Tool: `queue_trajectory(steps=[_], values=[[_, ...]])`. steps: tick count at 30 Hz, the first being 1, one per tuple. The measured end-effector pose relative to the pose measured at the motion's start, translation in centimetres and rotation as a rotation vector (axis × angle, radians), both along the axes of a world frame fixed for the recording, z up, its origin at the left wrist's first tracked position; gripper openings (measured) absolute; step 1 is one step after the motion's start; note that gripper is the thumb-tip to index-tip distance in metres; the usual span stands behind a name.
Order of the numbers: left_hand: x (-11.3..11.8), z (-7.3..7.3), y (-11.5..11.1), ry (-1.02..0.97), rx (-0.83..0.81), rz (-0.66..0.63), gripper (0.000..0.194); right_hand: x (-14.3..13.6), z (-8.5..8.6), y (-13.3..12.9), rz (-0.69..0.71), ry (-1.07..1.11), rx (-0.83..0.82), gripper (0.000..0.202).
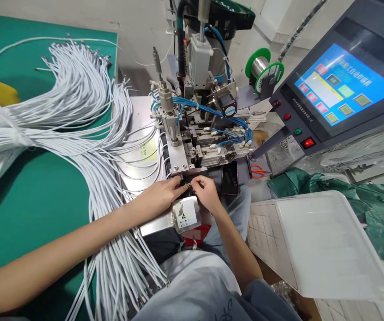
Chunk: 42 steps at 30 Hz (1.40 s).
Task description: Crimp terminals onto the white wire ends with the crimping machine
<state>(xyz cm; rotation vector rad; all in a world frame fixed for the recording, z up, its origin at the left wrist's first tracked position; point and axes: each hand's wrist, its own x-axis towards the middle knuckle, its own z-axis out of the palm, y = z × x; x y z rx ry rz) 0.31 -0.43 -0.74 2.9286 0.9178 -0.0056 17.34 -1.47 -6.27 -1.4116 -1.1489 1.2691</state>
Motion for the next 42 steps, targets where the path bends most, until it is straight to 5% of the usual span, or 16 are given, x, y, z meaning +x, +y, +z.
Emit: queue_trajectory(steps=[6, 11, 25, 31, 37, 42], values=[[0.2, 1.8, -0.3, 0.053, 0.03, 0.003, 0.026, 0.0, -0.4, 0.1, 0.138, 0.019, 0.007, 0.033], [-0.1, 3.3, -0.7, 0.159, -0.003, 0.143, 0.017, 0.0, -0.8, -0.1, 0.134, -0.04, 0.062, 0.032], [-0.8, 1.9, -0.8, 0.117, 0.003, 0.201, 0.019, 0.1, -1.0, -0.4, -0.075, -0.116, 0.132, 0.027], [-0.8, 1.8, -0.2, 0.113, 0.067, 0.268, 0.025, -0.5, 2.1, -5.9, -0.308, -0.33, 0.341, 0.024], [-0.6, 2.0, 0.2, 0.091, 0.076, 0.294, 0.027, -6.1, 2.8, -11.7, 0.41, -0.38, 0.125, 0.014], [0.3, 4.1, -1.9, -0.014, -0.015, 0.213, 0.028, -7.7, 1.3, -11.6, 0.542, -0.37, 0.13, 0.014]])
